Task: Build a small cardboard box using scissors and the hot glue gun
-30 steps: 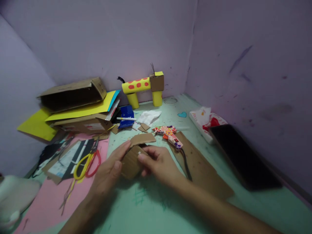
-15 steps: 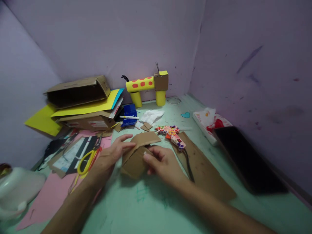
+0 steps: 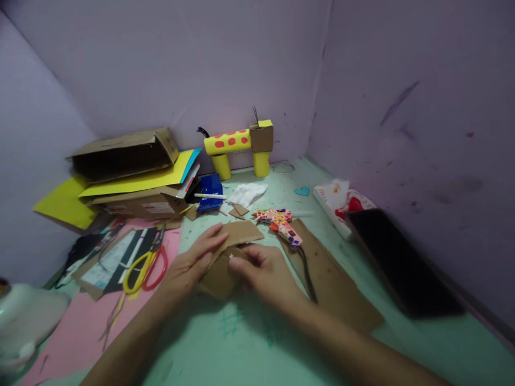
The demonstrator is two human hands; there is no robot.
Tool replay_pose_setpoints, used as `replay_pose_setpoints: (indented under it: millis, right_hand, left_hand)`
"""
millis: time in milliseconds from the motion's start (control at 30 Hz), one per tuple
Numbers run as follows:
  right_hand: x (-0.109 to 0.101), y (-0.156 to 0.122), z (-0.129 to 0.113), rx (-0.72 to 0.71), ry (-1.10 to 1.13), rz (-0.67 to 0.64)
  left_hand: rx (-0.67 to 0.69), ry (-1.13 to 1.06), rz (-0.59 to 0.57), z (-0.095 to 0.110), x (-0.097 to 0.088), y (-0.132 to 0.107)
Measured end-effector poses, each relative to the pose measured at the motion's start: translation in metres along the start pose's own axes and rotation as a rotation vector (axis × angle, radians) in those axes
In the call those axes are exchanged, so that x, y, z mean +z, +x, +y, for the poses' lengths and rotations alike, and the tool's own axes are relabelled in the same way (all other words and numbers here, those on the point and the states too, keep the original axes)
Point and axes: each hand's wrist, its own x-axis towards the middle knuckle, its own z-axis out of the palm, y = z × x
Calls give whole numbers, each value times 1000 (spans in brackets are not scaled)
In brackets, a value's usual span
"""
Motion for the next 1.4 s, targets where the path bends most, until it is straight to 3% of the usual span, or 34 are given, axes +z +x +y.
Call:
replay_pose_setpoints:
  millis: [667,800,967,1100,1233,1400]
  right_hand:
    - [0,-1,2,-47,13,8]
    - [-1,-3,5,-223,-145,-16]
    - [-3,-11,5,-605,-477,-21]
    - [-2,-16,-5,-835,-660,-12]
    - [-2,-18,-13,-926,-787,-29]
    - [-5,-14,-5,-896,-659,35]
  left_hand:
    - [-94,-48,-10,8,0,-3]
    - [-20,-48,-9,16,-6,-9]
    - [108,-59,-14,14,-7,-12]
    - [57,-211,1,4,-2,-10]
    - [-32,-294,-33,0,-2,-11]
    - [-58,-401,-69,-3,-4,-12]
